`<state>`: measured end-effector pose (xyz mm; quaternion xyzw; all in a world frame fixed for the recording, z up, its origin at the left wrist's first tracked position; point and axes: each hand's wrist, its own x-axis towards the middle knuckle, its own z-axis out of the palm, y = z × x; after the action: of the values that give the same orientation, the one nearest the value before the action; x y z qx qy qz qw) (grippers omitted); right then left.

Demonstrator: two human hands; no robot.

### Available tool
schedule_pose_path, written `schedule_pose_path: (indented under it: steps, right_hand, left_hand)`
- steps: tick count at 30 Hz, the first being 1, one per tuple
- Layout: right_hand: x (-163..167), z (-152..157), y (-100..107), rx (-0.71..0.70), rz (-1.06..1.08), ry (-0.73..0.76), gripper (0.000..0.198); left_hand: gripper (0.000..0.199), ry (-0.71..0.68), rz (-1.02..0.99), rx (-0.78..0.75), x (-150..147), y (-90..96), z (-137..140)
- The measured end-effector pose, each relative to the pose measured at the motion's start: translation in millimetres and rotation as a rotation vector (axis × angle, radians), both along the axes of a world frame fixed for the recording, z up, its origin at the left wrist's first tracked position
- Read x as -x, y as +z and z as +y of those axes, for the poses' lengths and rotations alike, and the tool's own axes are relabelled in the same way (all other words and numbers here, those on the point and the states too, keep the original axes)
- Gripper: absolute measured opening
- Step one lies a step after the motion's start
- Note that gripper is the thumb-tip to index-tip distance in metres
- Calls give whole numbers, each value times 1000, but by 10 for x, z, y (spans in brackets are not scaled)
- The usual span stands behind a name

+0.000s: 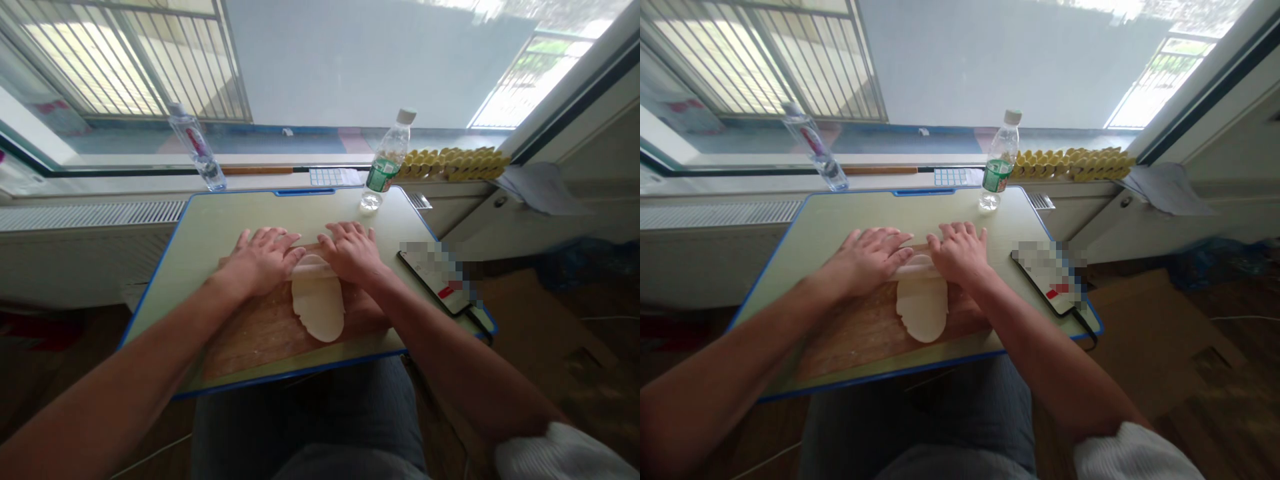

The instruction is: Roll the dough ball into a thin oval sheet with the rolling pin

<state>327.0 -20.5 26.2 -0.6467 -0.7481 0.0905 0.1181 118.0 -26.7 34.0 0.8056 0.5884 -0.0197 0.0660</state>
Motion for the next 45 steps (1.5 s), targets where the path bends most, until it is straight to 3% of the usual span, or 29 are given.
schedule_pose_path:
  steps: [8,13,25,37,45]
  right_hand:
    - [5,-464,-57,-92,-61,17,60]
    - [7,-304,-50,-35,-38,17,61]
    - [-12,-23,38,63,-43,44,63]
    - [-5,-430,-46,-85,-67,54,58]
    - [-12,-51,-11,29,-39,38,58]
  left_hand:
    - [65,-54,20,-80,-7,-78,-363]
    - [63,-54,36,-130,-27,-73,-233]
    - [61,-85,55,-76,-63,26,47]
    - [58,-15,28,-173,-76,-56,-343]
    - [61,-26,12,-77,-74,-16,17]
